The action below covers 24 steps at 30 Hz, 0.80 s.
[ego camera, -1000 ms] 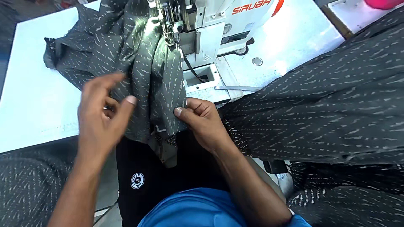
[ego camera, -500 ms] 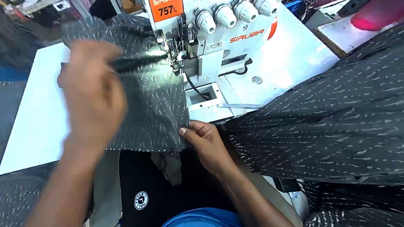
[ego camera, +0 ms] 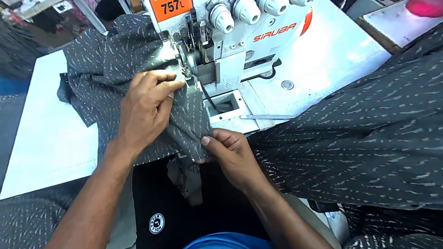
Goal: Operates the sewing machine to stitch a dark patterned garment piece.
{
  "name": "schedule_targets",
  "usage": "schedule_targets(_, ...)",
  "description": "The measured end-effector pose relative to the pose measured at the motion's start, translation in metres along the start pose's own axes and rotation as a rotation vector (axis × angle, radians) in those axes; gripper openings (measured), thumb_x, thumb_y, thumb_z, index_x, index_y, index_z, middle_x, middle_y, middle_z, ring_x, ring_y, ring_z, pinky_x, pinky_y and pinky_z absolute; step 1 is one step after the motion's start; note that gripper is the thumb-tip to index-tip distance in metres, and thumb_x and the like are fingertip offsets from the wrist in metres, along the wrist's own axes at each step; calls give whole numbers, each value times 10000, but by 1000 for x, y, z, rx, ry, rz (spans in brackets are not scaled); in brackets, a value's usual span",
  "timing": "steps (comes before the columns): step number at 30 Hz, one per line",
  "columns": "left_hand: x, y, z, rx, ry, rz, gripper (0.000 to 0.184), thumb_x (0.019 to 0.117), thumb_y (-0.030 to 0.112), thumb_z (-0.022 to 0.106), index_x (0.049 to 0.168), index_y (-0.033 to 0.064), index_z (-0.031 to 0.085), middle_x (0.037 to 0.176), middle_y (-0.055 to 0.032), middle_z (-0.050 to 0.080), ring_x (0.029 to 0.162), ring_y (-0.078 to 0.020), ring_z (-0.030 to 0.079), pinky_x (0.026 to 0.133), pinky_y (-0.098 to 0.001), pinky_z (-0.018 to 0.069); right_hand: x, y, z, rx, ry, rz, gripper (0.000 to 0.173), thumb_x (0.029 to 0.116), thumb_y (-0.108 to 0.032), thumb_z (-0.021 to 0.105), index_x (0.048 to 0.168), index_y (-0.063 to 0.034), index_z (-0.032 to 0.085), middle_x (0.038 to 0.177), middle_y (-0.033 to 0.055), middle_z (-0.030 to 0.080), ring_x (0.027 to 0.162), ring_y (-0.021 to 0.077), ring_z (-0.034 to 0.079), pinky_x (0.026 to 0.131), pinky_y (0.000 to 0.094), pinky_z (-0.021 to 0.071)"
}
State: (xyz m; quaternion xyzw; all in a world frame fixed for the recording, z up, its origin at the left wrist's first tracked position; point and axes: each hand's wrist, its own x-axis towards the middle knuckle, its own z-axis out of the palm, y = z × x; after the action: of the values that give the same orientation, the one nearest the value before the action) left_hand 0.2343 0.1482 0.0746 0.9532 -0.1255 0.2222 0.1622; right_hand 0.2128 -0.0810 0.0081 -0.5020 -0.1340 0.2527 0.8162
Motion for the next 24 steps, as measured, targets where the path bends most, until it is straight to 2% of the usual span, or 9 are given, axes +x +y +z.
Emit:
schedule_targets(7,38,-50,-1,-75,-37,62,310,1033,223,510,1206,154,757,1347,-69,655,1298,-233,552,1111,-408,407,46,-18,14,-10,50,-88,150,1045,-44,546,1030,37,671,888,121,711,735,176,734,679,353,661)
schedule_targets(10,55,-65,-1,-68,-57,61,307,1038,249,521,1189,126,758,1308,-109,663,1264,-254,566,1088,-416,411,58,-27,20,-13,85,-56,160,1060,-81,537,1006,22,647,832,113,729,680,162,745,644,309,652)
schedule_targets(13,67,-81,0,-22,-9,100,298,1023,269,566,1170,87,752,1279,-154,669,1216,-277,608,1054,-432,459,65,-32,24,8,119,-31,191,1061,-59,531,935,45,629,799,148,751,646,185,749,609,320,654)
schedule_targets(15,58,-68,-4,65,137,148,233,1009,213,615,1114,49,741,1244,-188,677,1182,-304,634,1019,-433,498,64,-33,25,0,133,-18,204,1061,-64,532,920,45,630,783,146,751,627,183,744,595,314,649)
schedule_targets(17,43,-36,-11,-10,247,199,164,985,79,613,1045,-12,735,1144,-211,685,1103,-304,637,948,-425,518,65,-34,25,-14,134,-28,207,1060,-69,537,922,46,639,773,146,751,619,181,741,583,308,645)
schedule_targets(18,33,-21,-10,-107,228,218,162,978,43,592,1031,-13,735,1111,-186,690,1086,-261,648,935,-397,541,65,-33,23,-23,133,-39,207,1056,-68,541,918,48,644,769,146,752,614,182,740,575,308,644)
schedule_targets(20,18,-10,-2,-284,97,218,225,977,14,551,1049,24,764,1113,-117,720,1118,-207,649,1002,-385,527,64,-32,20,-61,124,-54,220,1053,-76,549,903,47,653,748,138,743,593,179,730,548,307,636)
schedule_targets(22,10,-13,0,-324,23,214,291,961,-14,514,1036,53,786,1119,-76,739,1161,-211,634,1104,-423,455,64,-32,19,-107,110,-68,243,1053,-99,551,874,31,652,710,125,728,544,160,698,499,289,605)
schedule_targets(24,10,-19,0,-327,7,239,313,962,-18,504,1038,68,795,1130,-72,740,1171,-222,620,1094,-416,439,66,-32,18,-158,125,-92,279,1050,-120,554,823,6,656,652,94,707,476,117,643,433,250,546)
